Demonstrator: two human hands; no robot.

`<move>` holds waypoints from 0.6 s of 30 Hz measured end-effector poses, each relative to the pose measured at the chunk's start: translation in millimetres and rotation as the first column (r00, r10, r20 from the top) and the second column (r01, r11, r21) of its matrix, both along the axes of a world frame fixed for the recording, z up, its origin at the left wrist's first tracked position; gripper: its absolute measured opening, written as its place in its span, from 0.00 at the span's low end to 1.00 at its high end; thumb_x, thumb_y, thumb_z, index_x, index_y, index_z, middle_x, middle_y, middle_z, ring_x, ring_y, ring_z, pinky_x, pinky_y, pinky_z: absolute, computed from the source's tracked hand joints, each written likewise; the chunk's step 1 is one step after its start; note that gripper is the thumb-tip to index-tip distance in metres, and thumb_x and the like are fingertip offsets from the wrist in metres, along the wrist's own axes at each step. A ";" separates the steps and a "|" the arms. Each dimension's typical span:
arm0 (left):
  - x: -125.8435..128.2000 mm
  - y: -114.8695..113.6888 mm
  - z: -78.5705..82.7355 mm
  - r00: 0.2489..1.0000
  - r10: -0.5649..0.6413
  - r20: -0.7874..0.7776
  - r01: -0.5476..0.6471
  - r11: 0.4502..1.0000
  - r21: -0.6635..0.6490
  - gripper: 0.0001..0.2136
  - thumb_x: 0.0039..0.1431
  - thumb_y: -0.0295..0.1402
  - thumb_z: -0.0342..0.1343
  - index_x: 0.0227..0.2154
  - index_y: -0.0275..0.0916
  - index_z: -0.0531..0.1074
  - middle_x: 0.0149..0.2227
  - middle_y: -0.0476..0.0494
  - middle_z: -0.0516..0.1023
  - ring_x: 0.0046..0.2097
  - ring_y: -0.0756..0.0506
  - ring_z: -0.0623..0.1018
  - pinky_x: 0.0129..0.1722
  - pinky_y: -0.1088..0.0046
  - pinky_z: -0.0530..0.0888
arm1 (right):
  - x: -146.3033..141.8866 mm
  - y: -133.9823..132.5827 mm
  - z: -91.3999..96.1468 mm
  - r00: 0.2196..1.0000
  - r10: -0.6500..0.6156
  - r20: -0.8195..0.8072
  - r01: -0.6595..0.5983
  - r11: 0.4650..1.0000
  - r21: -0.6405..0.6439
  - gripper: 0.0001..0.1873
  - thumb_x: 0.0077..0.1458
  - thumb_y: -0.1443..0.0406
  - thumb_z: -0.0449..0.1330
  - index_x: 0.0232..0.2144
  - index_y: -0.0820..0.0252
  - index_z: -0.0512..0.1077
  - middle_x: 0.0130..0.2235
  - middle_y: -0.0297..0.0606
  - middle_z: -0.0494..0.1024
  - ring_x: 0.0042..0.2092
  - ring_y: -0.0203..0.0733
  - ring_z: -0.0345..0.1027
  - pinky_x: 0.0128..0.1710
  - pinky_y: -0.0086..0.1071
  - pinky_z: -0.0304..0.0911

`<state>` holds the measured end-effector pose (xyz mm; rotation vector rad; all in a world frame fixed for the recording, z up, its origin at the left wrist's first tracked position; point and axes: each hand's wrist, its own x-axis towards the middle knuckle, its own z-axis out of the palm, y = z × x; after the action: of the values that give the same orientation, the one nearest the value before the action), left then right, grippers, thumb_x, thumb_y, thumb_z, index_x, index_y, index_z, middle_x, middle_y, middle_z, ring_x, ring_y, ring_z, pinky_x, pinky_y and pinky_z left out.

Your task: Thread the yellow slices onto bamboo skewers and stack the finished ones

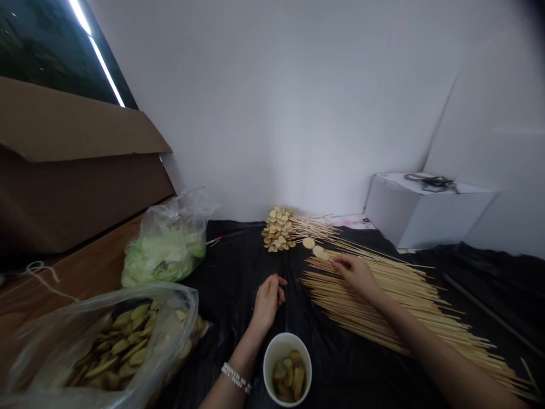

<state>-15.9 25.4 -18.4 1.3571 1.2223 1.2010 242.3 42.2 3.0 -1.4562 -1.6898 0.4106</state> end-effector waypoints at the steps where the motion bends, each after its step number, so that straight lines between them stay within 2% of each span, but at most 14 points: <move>1: -0.2 0.5 -0.8 1.000 -0.006 0.001 0.006 1.000 0.001 0.24 0.55 0.55 0.45 0.29 0.36 0.71 0.15 0.52 0.65 0.17 0.52 0.62 0.16 0.78 0.57 | 7.3 4.9 0.1 0.999 -0.052 0.017 0.051 0.999 0.013 0.15 0.53 0.58 0.53 0.32 0.60 0.76 0.33 0.39 0.79 0.35 0.44 0.71 0.36 0.35 0.62; 5: -0.7 0.8 -1.7 1.000 -0.015 0.007 0.015 1.000 0.002 0.24 0.54 0.55 0.45 0.29 0.36 0.71 0.14 0.52 0.65 0.17 0.51 0.62 0.16 0.77 0.57 | 25.1 21.5 4.0 0.982 -0.153 0.109 0.147 0.987 0.060 0.14 0.52 0.59 0.54 0.30 0.58 0.78 0.34 0.40 0.80 0.37 0.46 0.71 0.38 0.37 0.62; 8: -0.9 0.2 -1.8 1.000 -0.014 -0.010 0.014 1.000 -0.011 0.24 0.55 0.55 0.45 0.29 0.37 0.71 0.14 0.53 0.64 0.17 0.51 0.62 0.17 0.77 0.57 | 21.6 38.0 14.8 0.967 -0.178 0.180 0.162 0.982 0.101 0.13 0.53 0.60 0.54 0.31 0.58 0.78 0.34 0.40 0.79 0.37 0.45 0.71 0.38 0.36 0.62; 14: -0.9 -0.8 -4.5 1.000 -0.031 -0.004 0.031 0.999 -0.038 0.23 0.54 0.55 0.46 0.29 0.38 0.71 0.15 0.52 0.65 0.18 0.50 0.63 0.17 0.76 0.56 | -23.1 103.7 46.3 0.959 -0.177 0.221 0.142 0.976 0.165 0.13 0.56 0.63 0.54 0.35 0.58 0.78 0.36 0.39 0.79 0.40 0.41 0.69 0.43 0.32 0.60; 18: -1.2 -1.7 -4.9 0.999 -0.033 0.000 0.032 0.998 -0.054 0.23 0.54 0.56 0.47 0.28 0.39 0.71 0.16 0.51 0.65 0.18 0.50 0.63 0.17 0.75 0.56 | -58.5 152.8 59.6 0.952 -0.187 0.244 0.146 0.974 0.176 0.14 0.57 0.65 0.53 0.37 0.61 0.79 0.36 0.43 0.77 0.40 0.42 0.67 0.43 0.32 0.58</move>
<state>-17.1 23.7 -23.3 1.3330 1.2201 1.1373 183.8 195.0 62.7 -1.5735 -1.7400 -0.0074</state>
